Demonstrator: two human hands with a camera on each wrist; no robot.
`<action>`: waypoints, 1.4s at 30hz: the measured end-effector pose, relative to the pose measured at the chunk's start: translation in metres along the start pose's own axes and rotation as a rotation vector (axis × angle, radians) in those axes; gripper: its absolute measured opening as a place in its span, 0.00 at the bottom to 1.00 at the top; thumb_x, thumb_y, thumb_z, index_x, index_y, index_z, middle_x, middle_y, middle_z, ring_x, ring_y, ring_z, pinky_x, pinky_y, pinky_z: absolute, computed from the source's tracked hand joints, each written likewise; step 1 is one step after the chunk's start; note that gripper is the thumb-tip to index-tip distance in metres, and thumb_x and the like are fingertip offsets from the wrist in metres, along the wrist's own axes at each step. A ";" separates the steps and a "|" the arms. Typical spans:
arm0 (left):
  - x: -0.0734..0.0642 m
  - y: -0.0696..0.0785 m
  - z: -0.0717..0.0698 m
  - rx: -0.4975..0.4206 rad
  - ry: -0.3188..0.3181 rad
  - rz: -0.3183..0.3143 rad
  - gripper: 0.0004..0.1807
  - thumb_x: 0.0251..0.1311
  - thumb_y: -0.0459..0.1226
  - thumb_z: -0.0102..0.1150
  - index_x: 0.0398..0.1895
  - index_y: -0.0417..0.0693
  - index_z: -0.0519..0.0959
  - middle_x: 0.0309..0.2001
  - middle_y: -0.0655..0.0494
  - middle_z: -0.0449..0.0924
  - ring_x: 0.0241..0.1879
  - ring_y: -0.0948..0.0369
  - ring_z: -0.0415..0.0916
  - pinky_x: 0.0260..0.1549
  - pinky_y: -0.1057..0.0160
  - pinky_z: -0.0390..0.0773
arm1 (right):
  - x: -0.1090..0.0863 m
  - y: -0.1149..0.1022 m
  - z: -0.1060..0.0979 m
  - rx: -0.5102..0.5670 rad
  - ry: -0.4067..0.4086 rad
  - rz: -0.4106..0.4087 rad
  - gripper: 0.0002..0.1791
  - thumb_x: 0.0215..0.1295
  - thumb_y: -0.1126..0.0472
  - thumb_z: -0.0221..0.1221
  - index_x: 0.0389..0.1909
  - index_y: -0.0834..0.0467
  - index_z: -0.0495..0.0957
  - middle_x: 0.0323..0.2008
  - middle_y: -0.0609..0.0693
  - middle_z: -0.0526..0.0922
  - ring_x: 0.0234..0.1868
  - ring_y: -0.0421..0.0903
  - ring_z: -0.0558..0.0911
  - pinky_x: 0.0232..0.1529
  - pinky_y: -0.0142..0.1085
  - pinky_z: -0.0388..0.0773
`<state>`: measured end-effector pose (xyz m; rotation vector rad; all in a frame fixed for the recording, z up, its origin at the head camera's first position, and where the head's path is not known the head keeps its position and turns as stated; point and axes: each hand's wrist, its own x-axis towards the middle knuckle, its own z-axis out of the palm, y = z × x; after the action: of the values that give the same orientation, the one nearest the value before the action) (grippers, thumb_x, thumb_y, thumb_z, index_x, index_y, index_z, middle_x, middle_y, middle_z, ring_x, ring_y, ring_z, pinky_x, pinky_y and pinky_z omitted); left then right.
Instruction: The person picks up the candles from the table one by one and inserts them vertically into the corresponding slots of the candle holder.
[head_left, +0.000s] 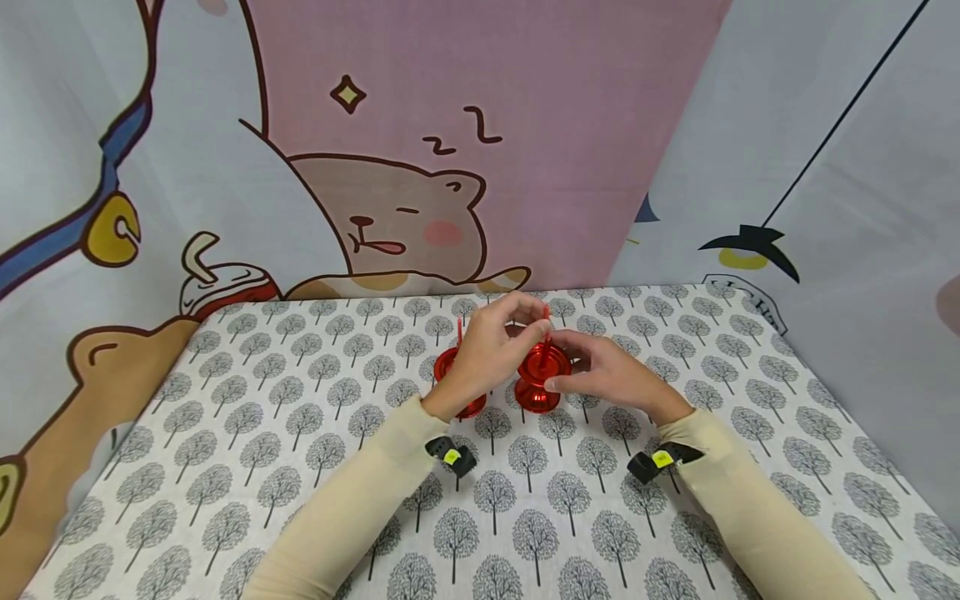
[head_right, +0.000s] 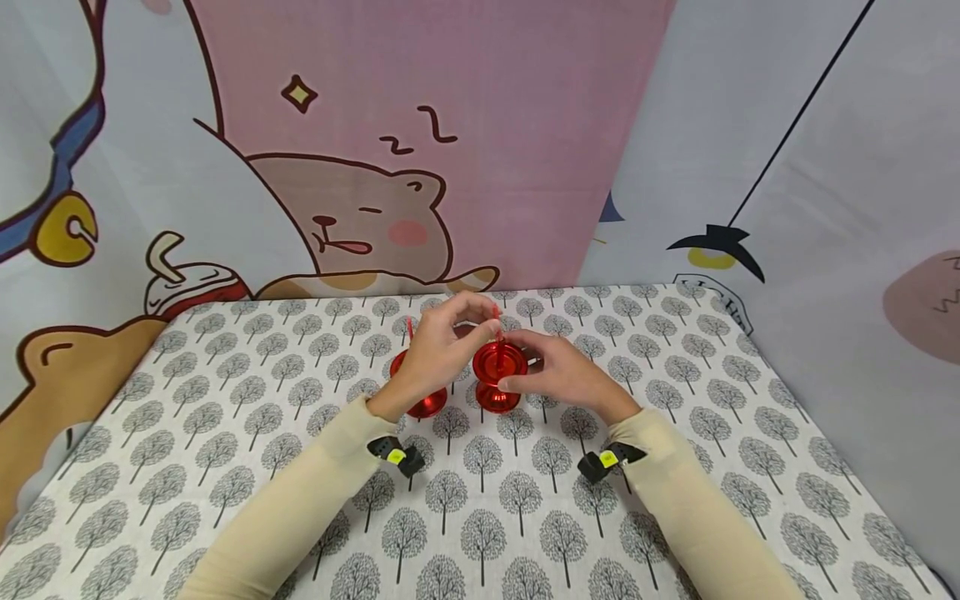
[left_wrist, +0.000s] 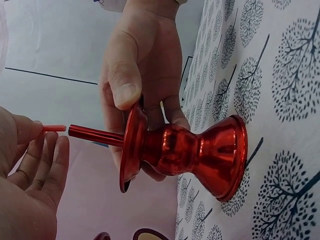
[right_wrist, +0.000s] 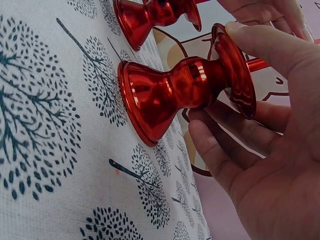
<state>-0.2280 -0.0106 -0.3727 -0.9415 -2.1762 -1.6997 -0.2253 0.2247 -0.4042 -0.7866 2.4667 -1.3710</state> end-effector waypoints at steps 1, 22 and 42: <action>0.000 0.000 0.000 0.000 0.000 0.000 0.06 0.75 0.28 0.66 0.51 0.38 0.84 0.45 0.49 0.88 0.44 0.60 0.85 0.46 0.64 0.89 | 0.000 0.000 0.000 0.001 0.000 0.000 0.43 0.71 0.56 0.74 0.81 0.63 0.68 0.67 0.62 0.83 0.66 0.60 0.84 0.66 0.55 0.82; -0.001 -0.005 0.003 0.017 -0.013 0.017 0.06 0.76 0.28 0.66 0.52 0.38 0.83 0.45 0.47 0.88 0.46 0.58 0.86 0.49 0.65 0.88 | 0.000 0.001 0.001 -0.006 0.002 0.003 0.43 0.71 0.56 0.74 0.81 0.64 0.68 0.67 0.63 0.82 0.66 0.61 0.84 0.66 0.55 0.83; 0.000 -0.007 0.003 0.061 -0.054 0.043 0.07 0.76 0.27 0.66 0.53 0.37 0.83 0.48 0.46 0.89 0.49 0.56 0.87 0.53 0.66 0.86 | 0.000 -0.001 0.000 -0.011 0.004 0.006 0.42 0.71 0.56 0.74 0.81 0.64 0.68 0.67 0.63 0.82 0.64 0.60 0.85 0.64 0.53 0.84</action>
<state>-0.2317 -0.0090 -0.3793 -1.0216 -2.2114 -1.5973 -0.2253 0.2240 -0.4038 -0.7785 2.4803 -1.3592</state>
